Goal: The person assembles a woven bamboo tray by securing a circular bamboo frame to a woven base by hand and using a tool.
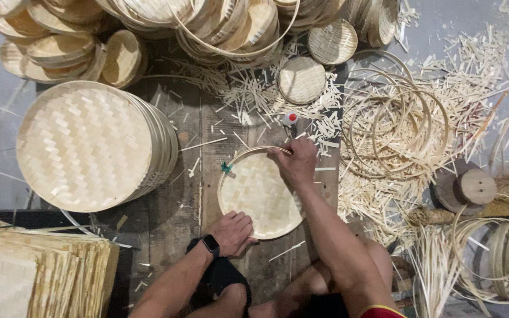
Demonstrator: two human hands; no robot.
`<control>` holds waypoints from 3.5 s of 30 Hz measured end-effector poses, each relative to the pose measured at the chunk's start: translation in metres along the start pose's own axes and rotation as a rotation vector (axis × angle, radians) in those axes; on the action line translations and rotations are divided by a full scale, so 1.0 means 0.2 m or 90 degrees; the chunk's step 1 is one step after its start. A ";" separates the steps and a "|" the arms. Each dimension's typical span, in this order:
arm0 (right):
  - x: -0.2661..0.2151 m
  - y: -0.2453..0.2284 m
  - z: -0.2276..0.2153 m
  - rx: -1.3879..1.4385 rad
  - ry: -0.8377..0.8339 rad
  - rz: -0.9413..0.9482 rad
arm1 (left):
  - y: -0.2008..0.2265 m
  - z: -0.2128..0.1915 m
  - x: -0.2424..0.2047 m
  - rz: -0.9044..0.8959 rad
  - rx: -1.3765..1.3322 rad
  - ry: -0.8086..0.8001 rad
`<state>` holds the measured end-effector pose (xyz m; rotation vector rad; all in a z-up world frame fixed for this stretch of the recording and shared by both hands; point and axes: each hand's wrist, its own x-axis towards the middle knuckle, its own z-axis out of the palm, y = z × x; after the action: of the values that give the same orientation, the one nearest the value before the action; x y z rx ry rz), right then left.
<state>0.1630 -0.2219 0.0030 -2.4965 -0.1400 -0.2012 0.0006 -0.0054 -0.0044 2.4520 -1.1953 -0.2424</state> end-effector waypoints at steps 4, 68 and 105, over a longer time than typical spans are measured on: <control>0.02 0.03 0.07 -0.058 0.091 0.048 | -0.05 -0.01 0.02 0.008 -0.066 0.025; -0.80 0.10 -0.26 0.101 -0.445 -0.188 | 0.03 0.27 -0.06 -0.074 -0.155 0.105; -0.72 0.09 -0.15 0.094 -0.499 0.044 | 0.06 0.17 0.00 -0.145 -0.181 0.081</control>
<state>0.0214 -0.2610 -0.0086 -2.2926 -0.3687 0.7950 -0.0187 -0.0218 -0.0312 2.3105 -0.7696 -0.2948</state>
